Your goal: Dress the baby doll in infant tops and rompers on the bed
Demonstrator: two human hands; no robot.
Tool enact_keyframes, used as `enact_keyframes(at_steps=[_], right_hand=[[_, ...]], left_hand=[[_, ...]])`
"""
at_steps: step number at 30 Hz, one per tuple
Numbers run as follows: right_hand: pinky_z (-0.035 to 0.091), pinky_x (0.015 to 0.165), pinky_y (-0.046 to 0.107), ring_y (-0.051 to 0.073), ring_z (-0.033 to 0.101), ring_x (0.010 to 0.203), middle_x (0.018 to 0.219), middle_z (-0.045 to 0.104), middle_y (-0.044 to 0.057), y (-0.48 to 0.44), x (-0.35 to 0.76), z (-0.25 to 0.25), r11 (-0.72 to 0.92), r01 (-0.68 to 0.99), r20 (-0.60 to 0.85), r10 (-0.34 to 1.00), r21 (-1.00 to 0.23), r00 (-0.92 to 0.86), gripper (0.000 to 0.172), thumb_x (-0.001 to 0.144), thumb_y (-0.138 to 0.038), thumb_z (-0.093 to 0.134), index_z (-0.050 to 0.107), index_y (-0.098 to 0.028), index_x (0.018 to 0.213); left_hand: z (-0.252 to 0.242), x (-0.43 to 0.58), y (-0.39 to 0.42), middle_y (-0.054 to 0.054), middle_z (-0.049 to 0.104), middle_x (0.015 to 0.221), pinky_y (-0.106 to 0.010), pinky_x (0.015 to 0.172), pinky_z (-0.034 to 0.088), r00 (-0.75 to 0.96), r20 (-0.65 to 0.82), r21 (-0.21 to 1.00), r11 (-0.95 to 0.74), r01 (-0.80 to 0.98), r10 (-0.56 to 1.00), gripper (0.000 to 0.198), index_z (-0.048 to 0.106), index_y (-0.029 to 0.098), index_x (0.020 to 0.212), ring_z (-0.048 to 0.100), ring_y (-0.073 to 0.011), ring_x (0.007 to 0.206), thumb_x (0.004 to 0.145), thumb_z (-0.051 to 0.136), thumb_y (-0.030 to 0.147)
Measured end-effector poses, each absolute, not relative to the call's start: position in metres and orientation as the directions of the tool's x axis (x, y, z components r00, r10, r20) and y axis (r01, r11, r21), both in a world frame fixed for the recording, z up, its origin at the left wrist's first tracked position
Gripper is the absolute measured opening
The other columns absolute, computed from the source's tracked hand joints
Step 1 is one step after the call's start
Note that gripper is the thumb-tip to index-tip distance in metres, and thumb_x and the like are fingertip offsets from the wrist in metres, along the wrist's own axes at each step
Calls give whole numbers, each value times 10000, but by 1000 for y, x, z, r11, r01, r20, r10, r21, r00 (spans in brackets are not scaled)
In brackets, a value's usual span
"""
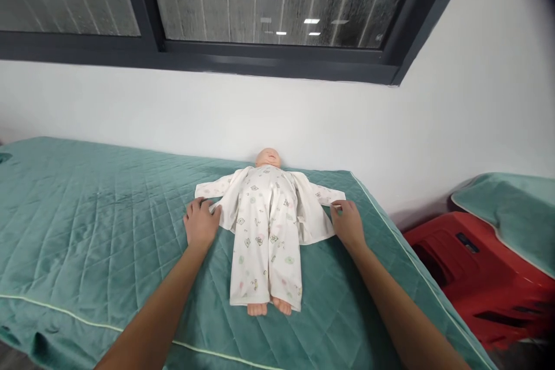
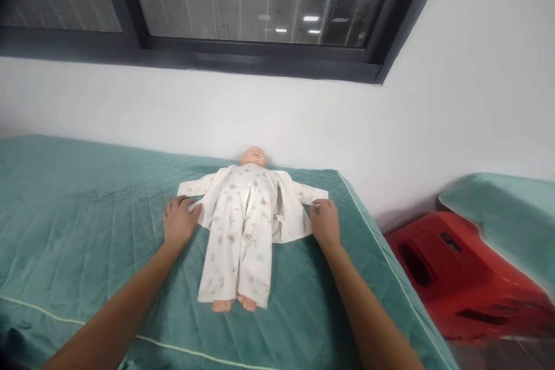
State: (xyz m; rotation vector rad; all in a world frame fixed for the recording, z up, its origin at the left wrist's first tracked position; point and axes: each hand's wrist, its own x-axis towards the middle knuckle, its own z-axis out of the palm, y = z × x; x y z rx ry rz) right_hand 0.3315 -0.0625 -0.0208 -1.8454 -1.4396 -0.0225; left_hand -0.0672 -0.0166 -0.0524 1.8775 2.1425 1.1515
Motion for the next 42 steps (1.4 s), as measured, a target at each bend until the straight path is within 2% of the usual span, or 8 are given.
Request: enact_keyframes(at_steps=[9,14,17,23,28,31,36,42], right_hand=[[394,826,365,220,503,851,833,558,45,-65,315,-25,-3,814,297,930,-581,215,320,746,-492,644,574,-195,647],[303,532,261,125,391,542,576,432,-48,-74,319,-7,-77,137,-21,930,-988,367,358,698,-431,711,430,-220,627],[386,522,273,143,481,557,650,550,-24,-78,324,-1,-83,-216,-150,937,-973,315,266,670,-380,726,511,-229,710],[451,523,249,141,577,598,739,639,-38,-77,324,-2,-47,-377,-197,908,-925,370,344,586,-267,789,581,-224,856],[422,541,243,127,568,594,800,659,-36,-64,291,41,55,-220,-34,923,-974,383,398,588,-315,795,560,-223,895],[449,662,267,147,598,743,952,665,2,-59,250,79,217,138,244,945,-966,219,275,717,-318,692,562,-218,938],[410,740,266,155,584,867,1022,650,14,-73,194,91,491,736,253,871,-466,-421,324,815,-84,435,585,-228,1064],[384,673,268,183,598,906,1108,627,61,-100,190,82,542,832,148,839,-121,-524,308,922,-152,372,600,-232,1113]], left_hand=[[-49,-67,-4,-132,566,1295,-545,1008,397,-258,380,574,-8,819,888,254,608,200,842,451,-355,1278,878,506,430],[-50,-73,-5,-60,667,945,-384,813,487,-450,296,810,29,586,842,285,537,222,934,624,-256,915,905,452,491],[-49,-73,-6,-39,661,897,-347,772,484,-489,289,848,17,530,823,269,529,225,897,625,-236,862,884,490,491],[-50,-72,-4,-44,677,988,-364,896,483,-462,274,882,-29,470,844,239,561,227,943,641,-234,954,847,550,446],[-52,-73,-2,-40,695,1032,-372,953,470,-408,273,884,-60,464,871,251,624,238,1006,648,-226,989,839,539,405],[-52,-74,-2,-32,710,999,-355,937,479,-382,253,900,-71,431,889,264,651,242,1007,660,-213,960,840,523,402],[-51,-75,-1,-44,719,1002,-382,951,466,-370,232,889,-42,456,900,280,660,251,1022,658,-236,988,842,536,426],[-47,-73,-5,-41,716,1066,-431,978,447,-329,184,870,3,493,926,290,648,290,1077,640,-268,1068,841,569,440]])
